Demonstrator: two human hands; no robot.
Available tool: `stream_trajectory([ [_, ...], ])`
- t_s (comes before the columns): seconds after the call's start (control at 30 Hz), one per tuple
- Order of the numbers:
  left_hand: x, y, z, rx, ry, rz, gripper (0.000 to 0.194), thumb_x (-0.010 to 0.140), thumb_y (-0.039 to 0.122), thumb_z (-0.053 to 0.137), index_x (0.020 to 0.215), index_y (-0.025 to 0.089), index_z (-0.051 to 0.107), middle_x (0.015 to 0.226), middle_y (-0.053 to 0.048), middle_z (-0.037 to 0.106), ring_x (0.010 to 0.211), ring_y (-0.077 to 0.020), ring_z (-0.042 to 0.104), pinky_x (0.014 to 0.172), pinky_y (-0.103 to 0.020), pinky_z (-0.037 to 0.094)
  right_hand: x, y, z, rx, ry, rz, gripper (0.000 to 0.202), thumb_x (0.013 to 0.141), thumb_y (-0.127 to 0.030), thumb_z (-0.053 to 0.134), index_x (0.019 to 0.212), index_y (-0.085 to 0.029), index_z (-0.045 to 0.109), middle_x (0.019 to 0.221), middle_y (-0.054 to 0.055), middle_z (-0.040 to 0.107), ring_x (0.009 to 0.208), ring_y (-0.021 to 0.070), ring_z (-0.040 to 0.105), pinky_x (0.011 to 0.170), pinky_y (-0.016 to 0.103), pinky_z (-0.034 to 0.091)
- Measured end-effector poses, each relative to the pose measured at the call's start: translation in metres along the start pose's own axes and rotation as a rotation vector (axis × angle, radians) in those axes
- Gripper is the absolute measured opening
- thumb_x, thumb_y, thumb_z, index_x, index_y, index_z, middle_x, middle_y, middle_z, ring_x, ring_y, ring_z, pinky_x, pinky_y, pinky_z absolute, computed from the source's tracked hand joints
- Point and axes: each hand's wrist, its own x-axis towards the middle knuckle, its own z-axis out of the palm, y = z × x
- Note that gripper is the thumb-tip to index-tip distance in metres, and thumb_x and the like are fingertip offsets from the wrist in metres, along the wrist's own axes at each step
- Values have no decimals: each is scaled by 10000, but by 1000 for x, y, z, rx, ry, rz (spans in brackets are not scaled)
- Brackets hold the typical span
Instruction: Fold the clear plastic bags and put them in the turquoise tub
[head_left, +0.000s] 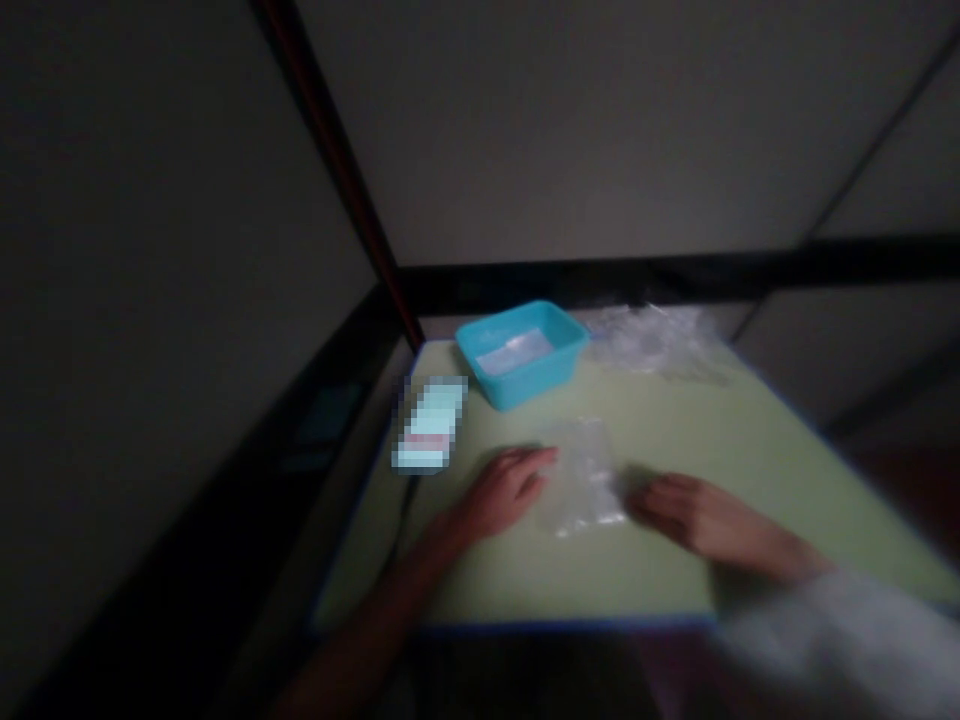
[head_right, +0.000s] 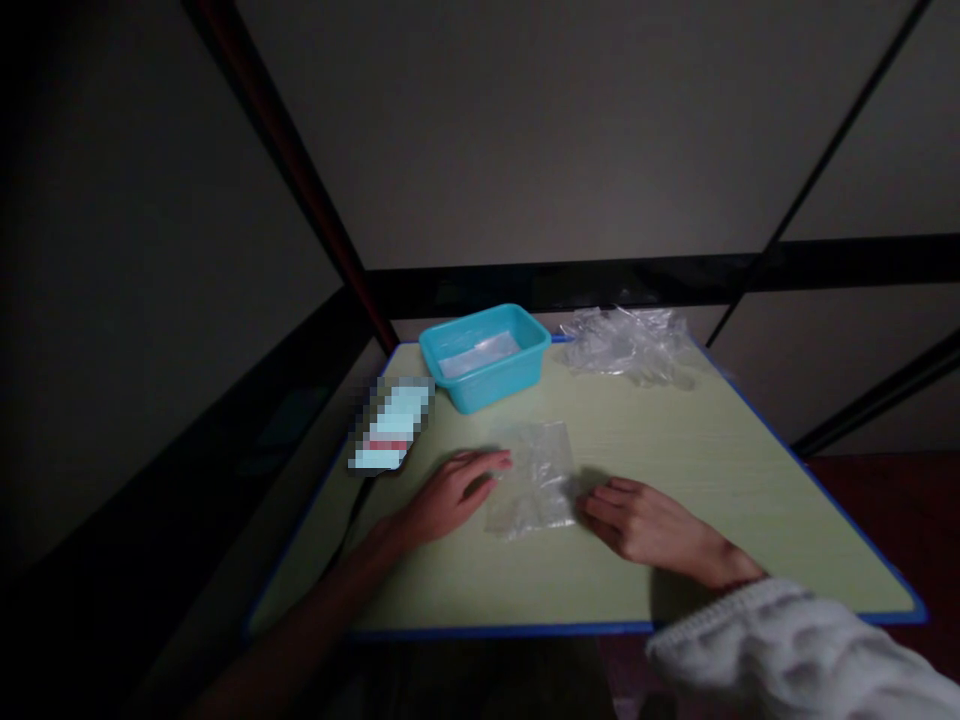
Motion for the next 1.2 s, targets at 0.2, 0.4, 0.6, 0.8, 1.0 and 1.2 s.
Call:
stream_trajectory([
  [0.2, -1, 3, 2, 15, -49, -31, 346, 837, 89, 470, 1137, 196, 604, 1154, -37, 658, 1060, -173, 606, 966, -322, 456, -3, -1, 10, 14, 45, -12, 273, 938, -106, 366, 1020, -149, 623, 856, 66, 677, 767, 173, 606, 720, 337, 486],
  [0.4, -1, 2, 4, 11, -40, -29, 338, 829, 75, 478, 1117, 183, 617, 1150, -44, 660, 1061, -170, 607, 966, -313, 454, -11, 7, 21, -41, 60, -17, 251, 929, -91, 376, 985, -163, 611, 847, 57, 669, 775, 171, 592, 796, 357, 468],
  [0.6, -1, 1, 4, 7, -46, -37, 317, 835, 73, 479, 1097, 174, 626, 1154, -55, 658, 1068, -174, 606, 971, -315, 450, -10, 20, 25, -72, 94, -52, 288, 949, -106, 333, 1044, -152, 601, 919, 62, 686, 828, 167, 607, 767, 323, 493],
  [0.8, -1, 2, 4, -9, -41, -37, 330, 827, 64, 479, 1102, 175, 624, 1144, -56, 662, 1069, -172, 605, 968, -311, 453, 1, 31, 27, -59, 86, -69, 343, 949, -103, 309, 1132, -177, 589, 1001, 70, 691, 898, 171, 621, 769, 330, 505],
  [1.0, -3, 3, 1, -44, -28, -59, 334, 830, 82, 474, 1118, 173, 617, 1144, -62, 660, 1071, -178, 603, 969, -323, 455, 10, 40, 31, 4, 111, -75, 361, 936, -91, 339, 1223, -159, 547, 1073, 91, 684, 953, 184, 630, 796, 338, 519],
  [1.2, -3, -3, 0, -93, 92, -134, 234, 846, 138, 479, 1004, 179, 647, 1034, -59, 693, 969, -178, 639, 905, -321, 488, 4, 43, 39, 126, 83, 5, 358, 947, -122, 329, 1210, -186, 564, 1023, 92, 696, 914, 182, 645, 760, 344, 538],
])
